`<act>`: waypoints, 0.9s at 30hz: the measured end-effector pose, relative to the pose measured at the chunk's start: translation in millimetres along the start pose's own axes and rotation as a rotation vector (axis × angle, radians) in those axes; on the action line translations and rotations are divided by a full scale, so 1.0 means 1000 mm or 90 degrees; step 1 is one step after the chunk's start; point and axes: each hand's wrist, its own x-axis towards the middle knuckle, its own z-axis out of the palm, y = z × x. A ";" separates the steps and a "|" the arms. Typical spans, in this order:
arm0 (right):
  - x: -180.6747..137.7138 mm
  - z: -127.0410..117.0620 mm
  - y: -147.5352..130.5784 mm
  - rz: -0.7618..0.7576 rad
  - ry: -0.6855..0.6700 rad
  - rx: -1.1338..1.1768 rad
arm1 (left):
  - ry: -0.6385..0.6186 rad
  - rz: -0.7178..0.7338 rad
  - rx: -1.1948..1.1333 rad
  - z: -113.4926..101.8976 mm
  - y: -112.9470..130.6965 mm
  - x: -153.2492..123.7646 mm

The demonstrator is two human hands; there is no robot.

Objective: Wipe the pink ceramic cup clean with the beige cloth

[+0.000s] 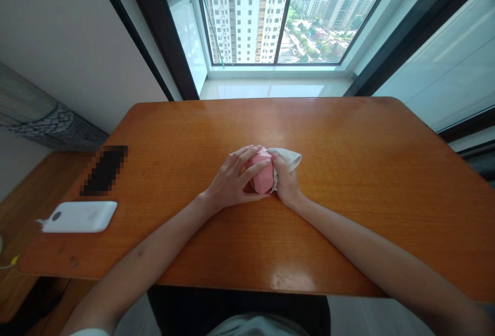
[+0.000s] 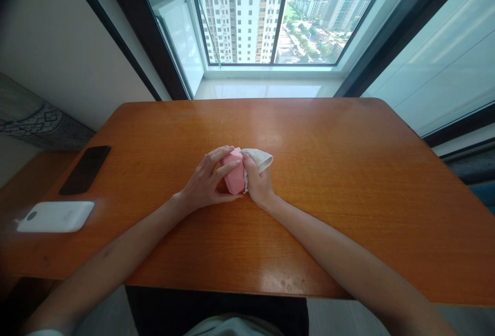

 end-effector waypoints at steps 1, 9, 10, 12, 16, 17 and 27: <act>0.000 0.000 0.000 0.001 -0.001 0.004 | 0.005 0.001 -0.004 -0.001 0.000 0.001; 0.001 0.000 -0.002 -0.029 0.004 -0.026 | 0.041 -0.067 -0.089 -0.002 0.007 0.006; 0.001 -0.001 -0.001 -0.034 0.000 -0.031 | 0.046 -0.079 -0.105 -0.001 0.008 0.006; 0.000 -0.002 0.000 -0.042 0.000 -0.044 | 0.058 -0.113 -0.149 0.001 0.008 0.006; 0.000 -0.003 0.004 -0.069 0.014 -0.076 | 0.087 -0.206 -0.268 0.003 0.008 0.007; 0.000 -0.003 0.005 -0.077 0.009 -0.085 | 0.084 -0.245 -0.303 0.004 0.008 0.008; -0.005 -0.003 0.004 -0.117 -0.033 -0.123 | 0.045 -0.333 -0.388 0.007 0.006 0.001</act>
